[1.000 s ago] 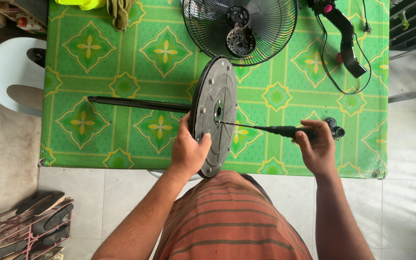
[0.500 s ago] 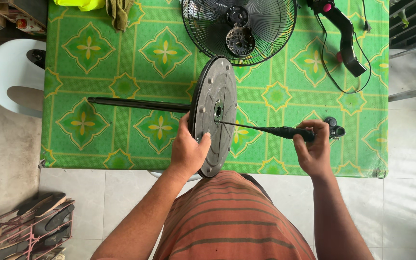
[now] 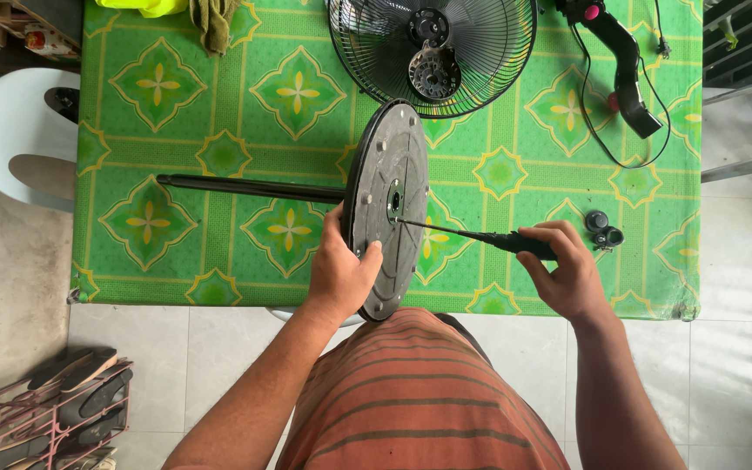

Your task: The person assembles an electric fan by attaching the fan head to the stand and securing it with a screwdriver. They then attach the fan cage and tighten the screws to complete the assembly.

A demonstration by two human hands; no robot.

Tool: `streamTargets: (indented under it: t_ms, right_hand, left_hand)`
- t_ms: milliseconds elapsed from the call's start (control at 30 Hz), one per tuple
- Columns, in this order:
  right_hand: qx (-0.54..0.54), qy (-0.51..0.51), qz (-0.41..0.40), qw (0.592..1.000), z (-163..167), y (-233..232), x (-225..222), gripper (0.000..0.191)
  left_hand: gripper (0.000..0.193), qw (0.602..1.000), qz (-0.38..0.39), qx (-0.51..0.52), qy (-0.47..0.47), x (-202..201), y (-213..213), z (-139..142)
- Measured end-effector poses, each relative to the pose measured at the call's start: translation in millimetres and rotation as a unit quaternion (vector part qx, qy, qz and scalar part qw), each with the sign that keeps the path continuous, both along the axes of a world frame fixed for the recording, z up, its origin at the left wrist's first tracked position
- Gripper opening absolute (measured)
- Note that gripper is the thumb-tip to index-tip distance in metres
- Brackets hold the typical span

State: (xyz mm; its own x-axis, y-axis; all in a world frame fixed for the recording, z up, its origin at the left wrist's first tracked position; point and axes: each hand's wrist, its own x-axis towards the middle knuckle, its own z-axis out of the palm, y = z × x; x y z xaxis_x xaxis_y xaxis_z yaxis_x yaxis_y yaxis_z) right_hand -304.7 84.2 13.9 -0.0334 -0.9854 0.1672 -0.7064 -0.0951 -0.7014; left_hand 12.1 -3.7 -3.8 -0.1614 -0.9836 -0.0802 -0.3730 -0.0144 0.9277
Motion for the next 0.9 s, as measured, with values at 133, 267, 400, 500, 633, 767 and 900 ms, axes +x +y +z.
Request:
streamTargets:
  t_ms: [133, 267, 400, 500, 633, 767, 900]
  right_hand:
    - [0.045, -0.012, -0.018, 0.999, -0.6, -2.4, -2.7, 0.030]
    - [0.081, -0.025, -0.036, 0.996, -5.9, -8.2, -11.4, 0.025]
    - [0.199, -0.070, -0.111, 0.971, -14.2, -12.2, -18.8, 0.020]
    - [0.193, -0.088, -0.114, 0.970, -20.1, -16.6, -20.9, 0.021]
    - [0.248, -0.090, -0.131, 0.956, -17.1, -20.1, -20.5, 0.022]
    - [0.172, -0.102, -0.067, 0.977, -2.2, -16.1, -18.4, 0.029]
    - [0.152, -0.095, -0.036, 0.983, 4.1, -10.5, -14.7, 0.032]
  left_hand:
    - [0.068, 1.000, 0.000, 0.013, -0.020, -0.4, 0.2, 1.1]
    - [0.071, 0.999, -0.007, -0.024, -0.032, -0.6, 1.3, -1.0]
    - [0.074, 0.997, -0.019, -0.066, -0.043, 1.3, 4.4, -5.5]
    - [0.076, 0.995, -0.019, -0.083, -0.047, 1.9, 6.4, -9.0]
    - [0.076, 0.996, -0.017, -0.076, -0.049, 1.7, 6.9, -11.4]
    - [0.076, 0.996, -0.019, -0.067, -0.052, 3.0, 5.9, -10.3]
    - [0.075, 0.997, -0.019, -0.059, -0.047, 3.2, 6.0, -8.4]
